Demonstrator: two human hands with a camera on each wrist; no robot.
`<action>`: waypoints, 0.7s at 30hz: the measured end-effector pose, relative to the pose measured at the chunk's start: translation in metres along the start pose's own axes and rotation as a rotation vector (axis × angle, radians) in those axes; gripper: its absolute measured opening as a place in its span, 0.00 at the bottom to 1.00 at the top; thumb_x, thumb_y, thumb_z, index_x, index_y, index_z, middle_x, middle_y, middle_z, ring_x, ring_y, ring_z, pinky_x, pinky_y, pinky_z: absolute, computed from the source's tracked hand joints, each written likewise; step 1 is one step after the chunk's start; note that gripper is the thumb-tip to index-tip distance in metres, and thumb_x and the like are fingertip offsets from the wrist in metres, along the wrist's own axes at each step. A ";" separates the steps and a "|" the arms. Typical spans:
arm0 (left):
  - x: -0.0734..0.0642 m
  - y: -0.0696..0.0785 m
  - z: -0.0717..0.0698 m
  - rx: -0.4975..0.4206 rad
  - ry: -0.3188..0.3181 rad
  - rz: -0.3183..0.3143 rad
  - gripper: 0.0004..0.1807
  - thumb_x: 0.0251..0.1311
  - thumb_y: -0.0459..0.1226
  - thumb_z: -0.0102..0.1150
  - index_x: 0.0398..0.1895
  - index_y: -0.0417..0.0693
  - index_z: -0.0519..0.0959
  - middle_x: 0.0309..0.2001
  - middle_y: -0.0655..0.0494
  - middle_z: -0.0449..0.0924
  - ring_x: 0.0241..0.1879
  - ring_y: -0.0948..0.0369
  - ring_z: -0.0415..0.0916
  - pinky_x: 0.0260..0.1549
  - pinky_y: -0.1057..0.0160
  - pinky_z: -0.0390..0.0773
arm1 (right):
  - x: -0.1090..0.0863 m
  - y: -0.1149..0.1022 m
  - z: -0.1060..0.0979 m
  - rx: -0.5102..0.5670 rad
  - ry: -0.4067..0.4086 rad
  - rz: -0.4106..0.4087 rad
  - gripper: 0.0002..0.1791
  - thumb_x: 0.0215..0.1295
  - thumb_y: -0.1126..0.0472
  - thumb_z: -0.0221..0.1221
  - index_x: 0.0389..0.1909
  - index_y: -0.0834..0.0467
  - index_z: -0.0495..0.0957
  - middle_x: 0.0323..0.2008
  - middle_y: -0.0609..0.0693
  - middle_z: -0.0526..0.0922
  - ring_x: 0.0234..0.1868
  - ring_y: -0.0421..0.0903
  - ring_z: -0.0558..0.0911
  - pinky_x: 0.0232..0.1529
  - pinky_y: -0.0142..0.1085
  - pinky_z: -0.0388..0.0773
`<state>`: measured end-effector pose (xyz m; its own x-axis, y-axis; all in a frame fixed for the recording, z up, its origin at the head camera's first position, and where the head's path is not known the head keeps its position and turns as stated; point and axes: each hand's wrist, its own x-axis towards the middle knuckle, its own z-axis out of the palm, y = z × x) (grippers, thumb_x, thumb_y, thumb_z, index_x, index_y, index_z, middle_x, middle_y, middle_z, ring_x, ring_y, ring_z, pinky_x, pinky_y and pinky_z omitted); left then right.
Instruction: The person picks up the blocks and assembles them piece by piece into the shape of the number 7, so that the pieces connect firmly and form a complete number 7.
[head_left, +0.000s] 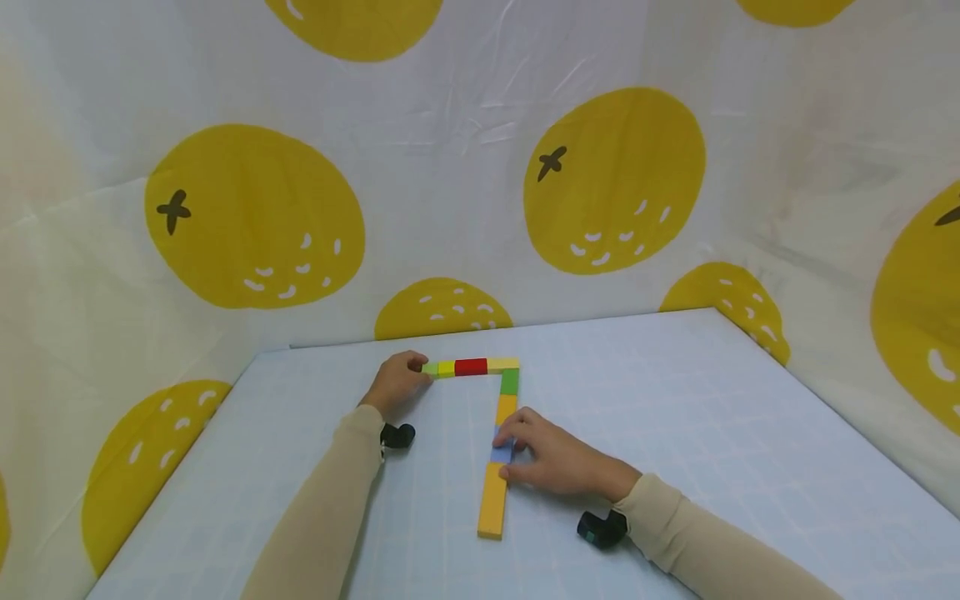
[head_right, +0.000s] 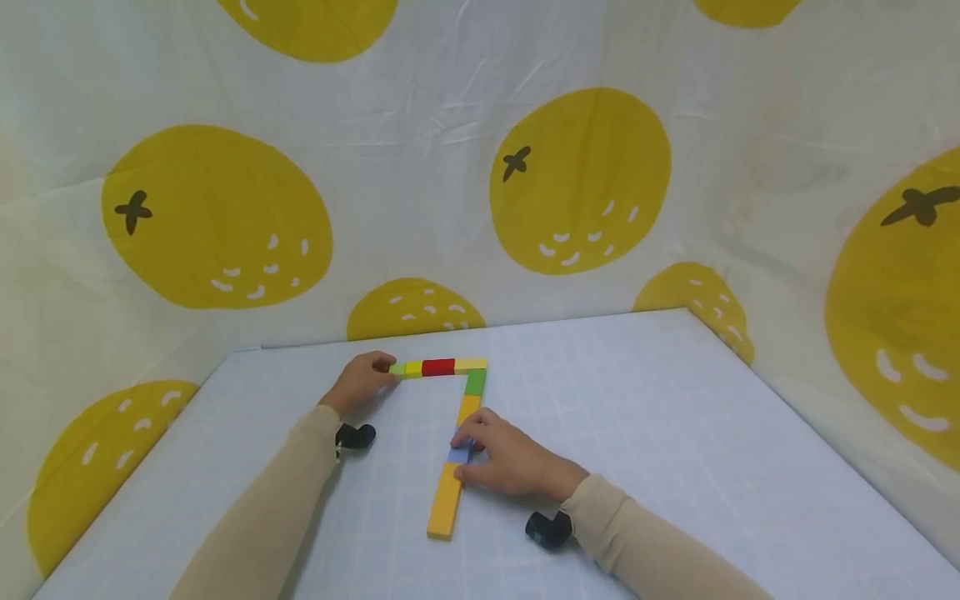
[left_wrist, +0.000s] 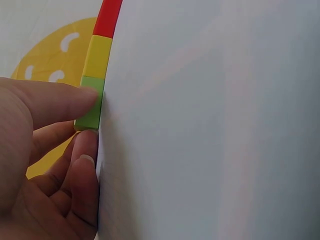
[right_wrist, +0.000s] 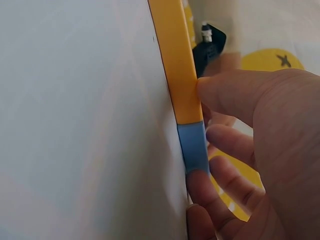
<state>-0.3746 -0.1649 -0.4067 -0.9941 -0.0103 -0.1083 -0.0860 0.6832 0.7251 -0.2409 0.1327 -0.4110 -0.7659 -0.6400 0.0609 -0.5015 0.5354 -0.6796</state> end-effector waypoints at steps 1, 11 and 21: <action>0.000 0.000 0.000 0.008 0.000 0.003 0.22 0.64 0.40 0.65 0.60 0.47 0.77 0.57 0.48 0.76 0.57 0.49 0.69 0.63 0.45 0.68 | 0.000 0.000 0.000 0.000 0.001 -0.001 0.15 0.68 0.46 0.64 0.51 0.44 0.78 0.55 0.40 0.68 0.52 0.40 0.73 0.57 0.38 0.73; -0.005 0.000 -0.002 0.018 -0.014 -0.016 0.26 0.64 0.42 0.65 0.65 0.50 0.74 0.58 0.48 0.76 0.57 0.49 0.69 0.62 0.44 0.68 | 0.001 0.002 0.001 -0.016 0.011 0.011 0.15 0.66 0.44 0.65 0.50 0.42 0.79 0.55 0.39 0.69 0.51 0.39 0.73 0.57 0.39 0.73; -0.023 -0.011 -0.013 -0.040 -0.008 0.076 0.24 0.67 0.44 0.63 0.64 0.50 0.75 0.57 0.50 0.77 0.56 0.51 0.73 0.58 0.48 0.72 | 0.000 -0.001 -0.002 0.028 0.061 -0.006 0.14 0.67 0.51 0.66 0.51 0.46 0.81 0.51 0.38 0.75 0.46 0.39 0.78 0.49 0.35 0.77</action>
<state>-0.3512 -0.1812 -0.4030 -0.9973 0.0466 -0.0569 -0.0128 0.6520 0.7582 -0.2417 0.1336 -0.4088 -0.7867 -0.6078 0.1085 -0.4951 0.5161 -0.6989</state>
